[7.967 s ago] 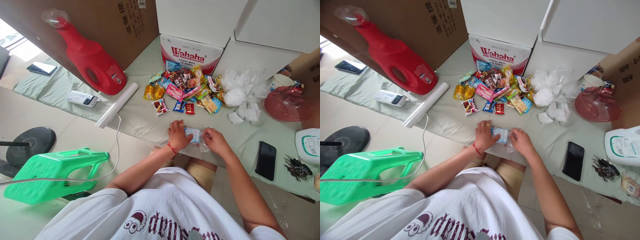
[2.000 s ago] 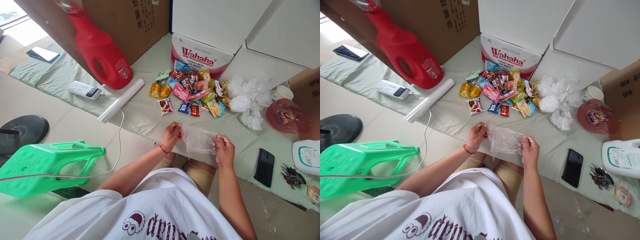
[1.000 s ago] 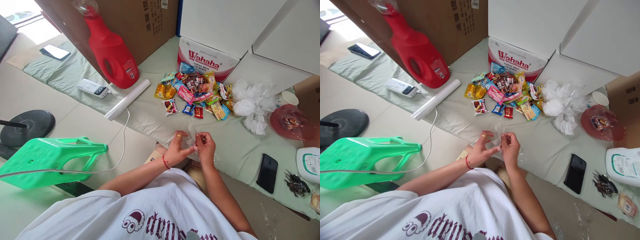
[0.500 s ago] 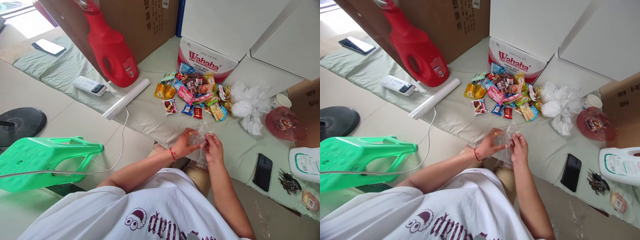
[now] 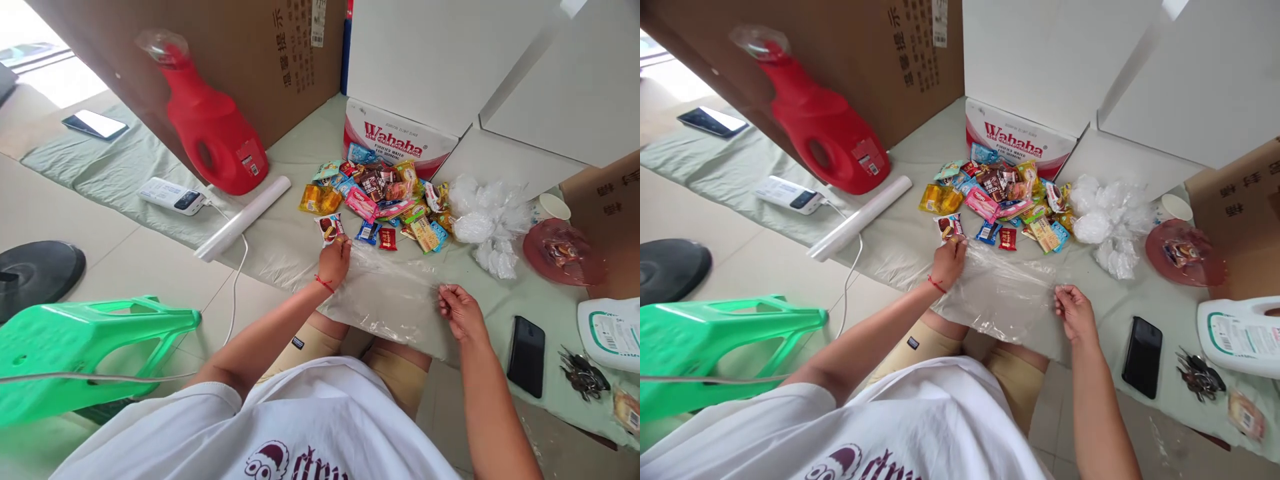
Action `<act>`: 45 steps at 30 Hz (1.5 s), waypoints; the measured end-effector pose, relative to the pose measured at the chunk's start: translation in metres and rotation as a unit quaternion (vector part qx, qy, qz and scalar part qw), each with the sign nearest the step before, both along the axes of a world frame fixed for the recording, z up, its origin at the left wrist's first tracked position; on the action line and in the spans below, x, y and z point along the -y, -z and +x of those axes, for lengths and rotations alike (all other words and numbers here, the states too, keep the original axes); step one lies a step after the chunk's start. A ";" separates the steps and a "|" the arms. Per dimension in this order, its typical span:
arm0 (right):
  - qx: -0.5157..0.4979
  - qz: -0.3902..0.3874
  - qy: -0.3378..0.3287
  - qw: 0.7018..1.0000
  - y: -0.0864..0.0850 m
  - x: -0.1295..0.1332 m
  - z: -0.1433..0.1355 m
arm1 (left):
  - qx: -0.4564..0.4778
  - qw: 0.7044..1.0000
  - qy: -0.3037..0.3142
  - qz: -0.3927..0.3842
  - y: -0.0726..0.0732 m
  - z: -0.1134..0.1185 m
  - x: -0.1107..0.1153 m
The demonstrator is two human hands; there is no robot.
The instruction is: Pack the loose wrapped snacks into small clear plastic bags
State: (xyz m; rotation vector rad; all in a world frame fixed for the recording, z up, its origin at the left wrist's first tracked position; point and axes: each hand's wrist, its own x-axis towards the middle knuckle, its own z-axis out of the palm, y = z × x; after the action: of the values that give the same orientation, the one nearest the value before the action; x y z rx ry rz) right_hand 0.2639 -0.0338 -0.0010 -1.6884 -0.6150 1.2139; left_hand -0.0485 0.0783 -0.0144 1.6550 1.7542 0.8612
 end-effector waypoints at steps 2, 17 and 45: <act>0.100 -0.042 -0.097 0.989 0.001 -0.005 0.026 | -0.027 1.000 0.010 -0.006 0.003 0.002 -0.001; 0.684 0.045 -0.240 0.687 0.000 -0.153 -0.025 | 0.164 0.976 0.140 0.006 0.018 -0.005 0.018; 0.191 0.121 -0.339 0.913 -0.083 -0.105 -0.011 | -0.153 0.930 0.278 0.186 0.016 -0.015 0.043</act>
State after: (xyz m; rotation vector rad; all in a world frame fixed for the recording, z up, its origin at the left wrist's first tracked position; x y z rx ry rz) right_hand 0.2524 0.0714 0.0817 -1.5465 -1.6269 1.1944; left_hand -0.0639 0.0349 -0.0306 2.4865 1.2195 0.7148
